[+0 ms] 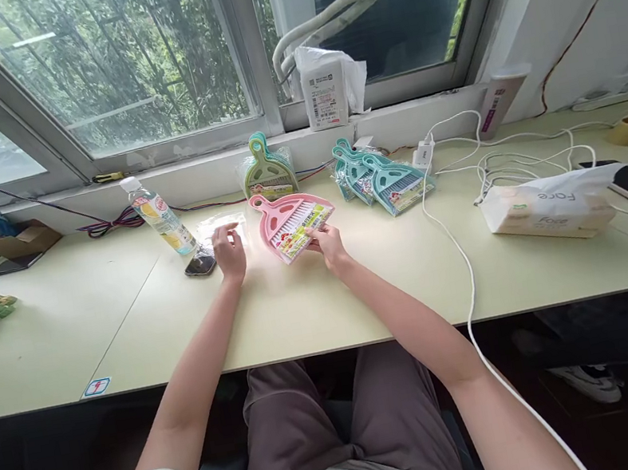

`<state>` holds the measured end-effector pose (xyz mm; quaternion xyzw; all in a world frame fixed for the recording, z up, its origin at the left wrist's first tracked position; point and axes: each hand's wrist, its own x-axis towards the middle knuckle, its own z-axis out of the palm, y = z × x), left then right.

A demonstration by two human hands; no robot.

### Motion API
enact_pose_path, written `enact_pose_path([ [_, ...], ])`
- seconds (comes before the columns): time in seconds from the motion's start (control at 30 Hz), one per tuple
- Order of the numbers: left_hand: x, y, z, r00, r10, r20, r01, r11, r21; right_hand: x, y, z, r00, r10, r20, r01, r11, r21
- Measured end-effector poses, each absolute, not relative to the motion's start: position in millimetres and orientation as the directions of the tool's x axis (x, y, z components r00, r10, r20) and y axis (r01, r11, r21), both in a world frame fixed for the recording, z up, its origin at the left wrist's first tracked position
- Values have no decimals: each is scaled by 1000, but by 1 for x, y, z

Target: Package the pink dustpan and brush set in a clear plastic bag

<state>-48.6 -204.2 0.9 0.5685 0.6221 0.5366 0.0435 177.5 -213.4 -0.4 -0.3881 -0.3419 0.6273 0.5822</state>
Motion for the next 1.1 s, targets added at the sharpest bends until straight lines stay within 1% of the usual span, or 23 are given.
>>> enact_pose_path([
  [0.03, -55, -203, 0, -334, 742, 581, 753, -161, 638, 177, -214, 0, -17, 995, -95, -458, -93, -884],
  [0.07, -61, -201, -2, -296, 773, 562, 814, -103, 571, 177, -214, 0, -19, 995, -100, -450, -98, -888],
  [0.13, -69, -196, -4, -188, 880, 436, 879, -47, 475, 176, -215, 1, -33, 994, -106, -435, -110, -894],
  [0.2, -71, -194, -4, -104, 938, 331, 899, -54, 434, 175, -216, 1, -51, 993, -106, -419, -118, -900],
  [0.3, -67, -195, -1, -67, 945, 321, 909, -76, 411, 174, -216, 1, -64, 992, -110, -400, -127, -908],
  [0.4, -61, -200, 2, -103, 957, 271, 924, -9, 382, 173, -217, 1, -72, 990, -120, -384, -138, -913],
  [0.47, -58, -202, 3, -156, 954, 257, 925, 50, 376, 173, -217, 1, -85, 989, -120, -373, -144, -917],
  [0.53, -55, -204, 1, -184, 936, 301, 928, 65, 366, 172, -217, 1, -96, 988, -121, -367, -148, -918],
  [0.6, -54, -205, -2, -176, 918, 356, 938, 47, 343, 172, -217, 0, -102, 987, -121, -366, -150, -918],
  [0.63, -53, -206, -3, -163, 917, 364, 943, 36, 331, 172, -216, 0, -105, 987, -120, -364, -150, -919],
  [0.7, -54, -206, -5, -152, 929, 336, 947, 39, 319, 173, -215, -2, -113, 986, -121, -354, -153, -923],
  [0.8, -57, -206, -4, -183, 945, 270, 938, 86, 337, 174, -214, -4, -123, 985, -123, -331, -157, -930],
  [0.9, -61, -206, -2, -222, 948, 229, 915, 122, 385, 176, -214, -3, -137, 984, -115, -313, -153, -937],
  [1.0, -64, -205, -2, -267, 926, 267, 900, 141, 412, 178, -214, -2, -152, 981, -124, -299, -165, -940],
  [1.1, -65, -203, -4, -287, 908, 305, 904, 152, 399, 179, -213, -1, -144, 978, -153, -284, -189, -940],
])
